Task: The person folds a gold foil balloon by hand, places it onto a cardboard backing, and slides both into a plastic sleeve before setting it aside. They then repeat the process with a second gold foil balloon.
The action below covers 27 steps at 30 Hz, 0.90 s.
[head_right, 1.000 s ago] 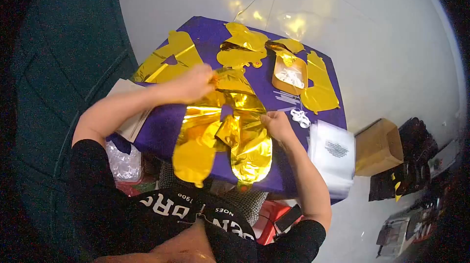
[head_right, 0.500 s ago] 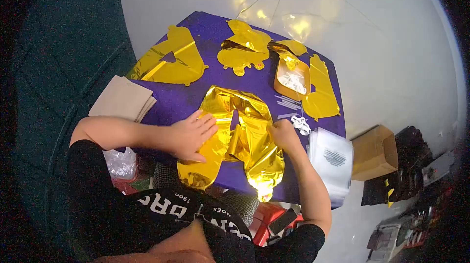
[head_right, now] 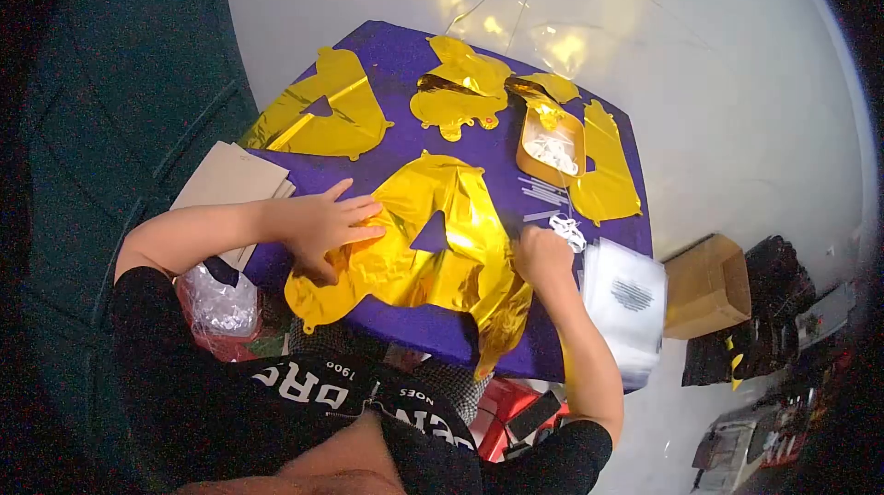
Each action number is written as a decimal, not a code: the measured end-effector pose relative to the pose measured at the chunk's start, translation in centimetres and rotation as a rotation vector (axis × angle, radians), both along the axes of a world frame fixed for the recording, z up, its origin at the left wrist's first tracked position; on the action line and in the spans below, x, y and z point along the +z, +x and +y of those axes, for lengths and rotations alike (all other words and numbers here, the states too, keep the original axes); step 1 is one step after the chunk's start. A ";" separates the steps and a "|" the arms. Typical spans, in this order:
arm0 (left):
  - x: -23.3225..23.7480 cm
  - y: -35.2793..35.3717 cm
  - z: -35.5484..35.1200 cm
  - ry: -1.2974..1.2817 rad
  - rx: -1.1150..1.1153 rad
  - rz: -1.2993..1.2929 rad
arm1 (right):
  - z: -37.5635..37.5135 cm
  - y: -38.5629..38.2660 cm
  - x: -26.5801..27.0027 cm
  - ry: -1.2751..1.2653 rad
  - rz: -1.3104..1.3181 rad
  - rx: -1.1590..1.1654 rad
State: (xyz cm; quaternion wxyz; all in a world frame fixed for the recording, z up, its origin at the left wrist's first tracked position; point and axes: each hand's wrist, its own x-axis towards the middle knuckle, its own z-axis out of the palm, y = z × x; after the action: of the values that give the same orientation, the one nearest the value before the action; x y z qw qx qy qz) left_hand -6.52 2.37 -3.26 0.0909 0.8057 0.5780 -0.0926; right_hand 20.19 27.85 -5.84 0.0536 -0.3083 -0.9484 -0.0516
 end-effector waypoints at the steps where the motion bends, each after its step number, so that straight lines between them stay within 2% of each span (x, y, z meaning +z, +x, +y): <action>1: 0.0 -0.2 0.3 0.004 0.005 0.000 | -0.5 -0.5 0.5 -0.021 -0.003 -0.083; 4: 0.0 -0.5 1.2 -0.003 0.004 -0.010 | -0.7 -1.9 0.8 0.171 0.194 0.142; 6: -0.1 -0.7 1.7 -0.018 0.000 -0.007 | -0.6 -3.6 0.5 0.117 0.224 0.256; 8: -0.1 -0.7 1.9 -0.021 -0.002 -0.009 | -0.2 -5.6 -0.6 0.113 0.366 0.489; 11: -0.1 -0.6 1.9 -0.002 -0.001 -0.022 | -0.6 -8.6 -1.4 0.097 0.284 0.563; 14: -0.2 -0.9 2.1 0.024 0.009 -0.009 | -0.6 -11.1 -3.7 0.159 0.149 0.463; 15: -0.1 -1.0 2.1 0.028 0.023 0.008 | -0.6 -11.7 -3.7 -0.006 0.055 0.430; 18: -0.4 -1.8 2.0 0.051 0.043 0.013 | 0.7 -12.9 -4.4 -0.261 0.119 0.467; 19: -0.7 -2.1 1.9 0.059 0.047 0.003 | 1.5 -12.9 -3.8 -0.451 0.332 0.537; 22: -0.5 -1.9 1.7 0.081 0.047 -0.001 | 2.2 -9.8 -0.8 -0.314 0.382 0.445; 24: -0.8 -1.9 1.8 0.095 0.043 -0.007 | 1.8 -7.1 1.1 -0.393 0.402 0.427; 27: -0.1 -1.7 1.7 0.080 0.059 -0.022 | 1.0 -2.8 -0.3 -0.252 0.260 0.407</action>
State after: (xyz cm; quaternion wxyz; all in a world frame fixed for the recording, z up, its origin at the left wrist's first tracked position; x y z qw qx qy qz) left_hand -8.25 4.09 -3.32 0.0678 0.7924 0.6035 -0.0576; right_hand 17.37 28.88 -6.14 0.1454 -0.1194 -0.9749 0.1188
